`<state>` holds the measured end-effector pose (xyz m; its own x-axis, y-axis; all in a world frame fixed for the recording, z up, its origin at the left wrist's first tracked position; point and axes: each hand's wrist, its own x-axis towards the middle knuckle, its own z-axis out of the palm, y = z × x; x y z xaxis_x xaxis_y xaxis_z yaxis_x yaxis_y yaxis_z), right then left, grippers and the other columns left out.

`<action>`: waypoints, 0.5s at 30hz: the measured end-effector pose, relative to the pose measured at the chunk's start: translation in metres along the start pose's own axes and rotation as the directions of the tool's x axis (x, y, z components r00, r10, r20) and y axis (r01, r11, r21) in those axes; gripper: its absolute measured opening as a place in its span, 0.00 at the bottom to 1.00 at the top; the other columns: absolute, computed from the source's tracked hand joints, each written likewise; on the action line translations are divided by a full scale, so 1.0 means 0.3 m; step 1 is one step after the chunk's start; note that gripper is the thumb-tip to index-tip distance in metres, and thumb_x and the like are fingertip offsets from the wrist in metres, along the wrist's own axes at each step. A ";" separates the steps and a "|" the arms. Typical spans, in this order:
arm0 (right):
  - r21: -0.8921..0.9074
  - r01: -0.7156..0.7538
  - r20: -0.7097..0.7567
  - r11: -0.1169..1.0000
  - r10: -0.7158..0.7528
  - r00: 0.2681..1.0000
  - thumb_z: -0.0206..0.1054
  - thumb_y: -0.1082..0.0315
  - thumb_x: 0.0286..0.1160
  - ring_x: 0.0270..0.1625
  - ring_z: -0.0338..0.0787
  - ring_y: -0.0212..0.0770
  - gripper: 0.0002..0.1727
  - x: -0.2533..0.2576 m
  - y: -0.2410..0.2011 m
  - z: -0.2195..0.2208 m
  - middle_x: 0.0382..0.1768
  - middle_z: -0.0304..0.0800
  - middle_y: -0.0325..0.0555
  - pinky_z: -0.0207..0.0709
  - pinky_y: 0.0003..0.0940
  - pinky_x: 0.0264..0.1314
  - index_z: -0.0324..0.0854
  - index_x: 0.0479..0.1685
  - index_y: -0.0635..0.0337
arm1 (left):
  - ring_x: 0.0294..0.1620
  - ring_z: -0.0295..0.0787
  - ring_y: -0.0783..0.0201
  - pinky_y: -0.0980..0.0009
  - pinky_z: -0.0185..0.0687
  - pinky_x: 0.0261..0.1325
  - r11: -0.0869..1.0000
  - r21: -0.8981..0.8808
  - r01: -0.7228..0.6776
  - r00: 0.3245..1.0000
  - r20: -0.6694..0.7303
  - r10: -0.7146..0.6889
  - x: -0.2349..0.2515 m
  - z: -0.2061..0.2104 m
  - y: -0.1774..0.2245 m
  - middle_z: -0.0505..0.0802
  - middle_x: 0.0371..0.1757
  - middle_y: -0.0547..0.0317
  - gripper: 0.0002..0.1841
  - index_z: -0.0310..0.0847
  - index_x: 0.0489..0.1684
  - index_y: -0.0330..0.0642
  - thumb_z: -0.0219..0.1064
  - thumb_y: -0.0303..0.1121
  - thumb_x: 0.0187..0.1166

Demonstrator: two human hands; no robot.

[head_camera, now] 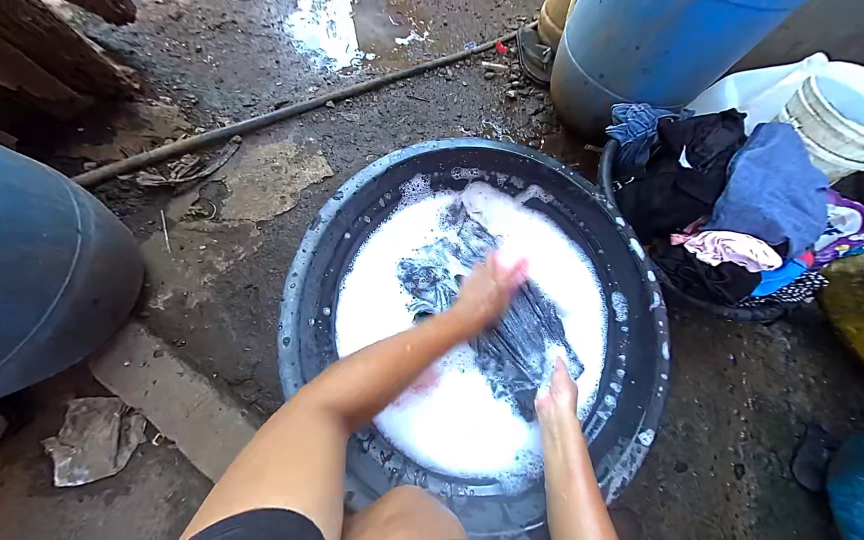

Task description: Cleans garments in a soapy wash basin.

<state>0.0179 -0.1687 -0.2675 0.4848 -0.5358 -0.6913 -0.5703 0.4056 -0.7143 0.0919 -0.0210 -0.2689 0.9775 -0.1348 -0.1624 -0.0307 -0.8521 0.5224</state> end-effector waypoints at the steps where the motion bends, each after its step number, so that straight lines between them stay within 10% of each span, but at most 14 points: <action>1: -0.004 0.003 -0.002 1.000 -0.003 1.000 0.58 0.60 0.90 0.70 0.80 0.48 0.26 0.000 0.000 0.001 0.71 0.77 0.63 0.73 0.44 0.73 0.67 0.76 0.72 | 0.76 0.75 0.25 0.31 0.79 0.63 0.997 -0.024 -0.069 0.990 0.122 0.072 -0.065 0.029 0.071 0.65 0.87 0.27 0.35 0.62 0.91 0.57 0.65 0.36 0.80; 4: -0.045 -0.006 -0.017 0.999 0.005 1.000 0.58 0.59 0.90 0.71 0.79 0.49 0.26 -0.012 -0.006 -0.008 0.72 0.76 0.64 0.72 0.45 0.73 0.67 0.76 0.73 | 0.76 0.75 0.26 0.32 0.76 0.68 0.998 -0.019 -0.053 0.961 0.270 0.056 -0.064 -0.018 0.055 0.67 0.86 0.27 0.32 0.61 0.90 0.43 0.61 0.34 0.85; 8: -0.035 -0.002 -0.012 0.999 0.001 1.000 0.58 0.61 0.90 0.72 0.78 0.49 0.26 -0.022 -0.008 -0.001 0.73 0.75 0.63 0.72 0.45 0.74 0.66 0.77 0.71 | 0.78 0.69 0.20 0.30 0.76 0.65 0.971 0.075 0.228 0.974 -0.011 -0.228 0.113 -0.132 -0.147 0.62 0.86 0.22 0.31 0.67 0.88 0.50 0.66 0.33 0.81; 15: -0.016 0.004 0.020 1.000 -0.004 1.000 0.59 0.60 0.89 0.67 0.81 0.47 0.25 -0.021 0.023 -0.015 0.68 0.78 0.61 0.75 0.44 0.70 0.68 0.75 0.71 | 0.77 0.74 0.26 0.32 0.75 0.69 0.998 -0.025 -0.061 0.961 0.268 0.066 -0.054 0.004 0.084 0.67 0.86 0.28 0.30 0.61 0.90 0.44 0.59 0.33 0.87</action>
<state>0.0081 -0.1660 -0.2676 0.5003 -0.5220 -0.6908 -0.5787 0.3919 -0.7152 0.0749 -0.0408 -0.2540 0.8817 -0.3208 -0.3459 -0.0850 -0.8293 0.5523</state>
